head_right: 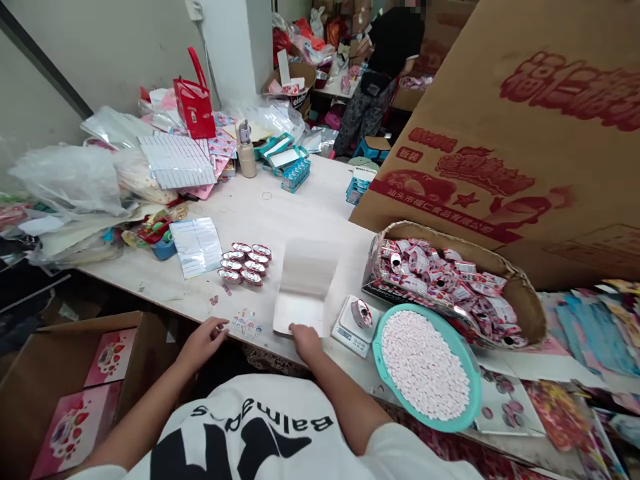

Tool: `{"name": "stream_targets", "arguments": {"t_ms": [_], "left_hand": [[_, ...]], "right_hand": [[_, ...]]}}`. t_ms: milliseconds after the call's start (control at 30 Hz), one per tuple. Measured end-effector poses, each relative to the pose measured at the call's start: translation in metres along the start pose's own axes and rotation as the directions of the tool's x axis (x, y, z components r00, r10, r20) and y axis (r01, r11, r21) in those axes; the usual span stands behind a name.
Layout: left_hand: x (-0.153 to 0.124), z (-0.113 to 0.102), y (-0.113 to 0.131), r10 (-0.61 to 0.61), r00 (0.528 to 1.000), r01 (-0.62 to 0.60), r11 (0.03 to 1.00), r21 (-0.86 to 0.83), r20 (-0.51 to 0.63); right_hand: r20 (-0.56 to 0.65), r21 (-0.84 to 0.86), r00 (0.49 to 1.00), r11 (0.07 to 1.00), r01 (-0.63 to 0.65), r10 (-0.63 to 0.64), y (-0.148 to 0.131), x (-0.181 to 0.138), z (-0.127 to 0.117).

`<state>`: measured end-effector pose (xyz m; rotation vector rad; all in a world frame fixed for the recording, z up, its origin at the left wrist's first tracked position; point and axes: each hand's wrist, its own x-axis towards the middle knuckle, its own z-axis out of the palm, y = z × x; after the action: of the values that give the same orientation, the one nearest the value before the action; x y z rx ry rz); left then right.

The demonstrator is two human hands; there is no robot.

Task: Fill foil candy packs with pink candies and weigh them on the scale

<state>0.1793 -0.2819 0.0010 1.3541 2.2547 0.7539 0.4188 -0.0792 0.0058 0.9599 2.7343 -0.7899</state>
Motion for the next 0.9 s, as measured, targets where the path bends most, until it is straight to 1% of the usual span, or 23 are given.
{"name": "stream_targets", "arguments": {"t_ms": [67, 100, 167, 233, 267, 333, 367, 400, 433, 500, 567, 600, 667, 767, 833, 900], "left_hand": [[0.015, -0.014, -0.024, -0.019, 1.0, 0.02, 1.0, 0.017, -0.011], [0.028, -0.021, -0.035, -0.005, 1.0, 0.005, 0.999, 0.038, -0.012], [0.066, -0.034, -0.054, 0.07, 0.998, -0.07, 0.991, 0.116, -0.003], [0.112, -0.042, -0.065, 0.156, 0.987, -0.158, 0.962, 0.223, 0.031], [0.135, -0.044, -0.068, 0.18, 0.982, -0.189, 0.944, 0.271, 0.057], [0.174, -0.046, -0.069, 0.197, 0.973, -0.228, 0.916, 0.331, 0.124], [0.189, -0.045, -0.068, 0.205, 0.966, -0.248, 0.905, 0.346, 0.157], [0.199, -0.044, -0.068, 0.217, 0.958, -0.271, 0.896, 0.351, 0.186], [0.206, -0.043, -0.068, 0.231, 0.95, -0.293, 0.89, 0.35, 0.208], [0.209, -0.039, -0.07, 0.258, 0.938, -0.327, 0.881, 0.341, 0.234], [0.204, -0.036, -0.075, 0.279, 0.923, -0.359, 0.871, 0.335, 0.263], [0.201, -0.035, -0.077, 0.289, 0.915, -0.376, 0.864, 0.334, 0.282], [0.198, -0.034, -0.082, 0.303, 0.9, -0.404, 0.85, 0.337, 0.314], [0.205, -0.035, -0.085, 0.327, 0.884, -0.438, 0.828, 0.35, 0.334], [0.214, -0.035, -0.085, 0.365, 0.854, -0.49, 0.804, 0.338, 0.37], [0.22, -0.034, -0.087, 0.4, 0.814, -0.544, 0.778, 0.313, 0.422]], "right_hand": [[-0.005, 0.013, 1.0, 1.0, -0.006, 0.006, -0.001, -0.01, 0.024], [-0.019, 0.024, 1.0, 1.0, -0.007, 0.008, -0.004, -0.015, 0.031], [-0.045, 0.056, 0.999, 0.998, 0.014, -0.012, -0.019, -0.02, 0.036], [-0.056, 0.093, 0.996, 0.993, 0.072, -0.067, -0.045, -0.012, 0.031], [-0.06, 0.107, 0.993, 0.988, 0.109, -0.103, -0.061, -0.003, 0.027], [-0.081, 0.115, 0.985, 0.98, 0.163, -0.154, -0.093, 0.027, 0.017], [-0.109, 0.1, 0.981, 0.98, 0.171, -0.16, -0.107, 0.047, 0.013], [-0.134, 0.083, 0.982, 0.986, 0.148, -0.136, -0.119, 0.069, 0.009], [-0.159, 0.066, 0.983, 0.992, 0.103, -0.092, -0.127, 0.092, 0.006], [-0.201, 0.029, 0.979, 0.999, -0.019, 0.024, -0.136, 0.135, 0.005], [-0.213, -0.004, 0.969, 0.991, -0.13, 0.127, -0.134, 0.166, 0.009], [-0.205, -0.018, 0.965, 0.985, -0.17, 0.163, -0.132, 0.177, 0.013], [-0.179, -0.041, 0.963, 0.976, -0.213, 0.203, -0.127, 0.19, 0.02], [-0.172, -0.063, 0.957, 0.967, -0.247, 0.234, -0.12, 0.195, 0.025], [-0.181, -0.076, 0.952, 0.961, -0.265, 0.248, -0.116, 0.197, 0.024], [-0.179, -0.09, 0.956, 0.964, -0.25, 0.231, -0.112, 0.2, 0.021]]}}
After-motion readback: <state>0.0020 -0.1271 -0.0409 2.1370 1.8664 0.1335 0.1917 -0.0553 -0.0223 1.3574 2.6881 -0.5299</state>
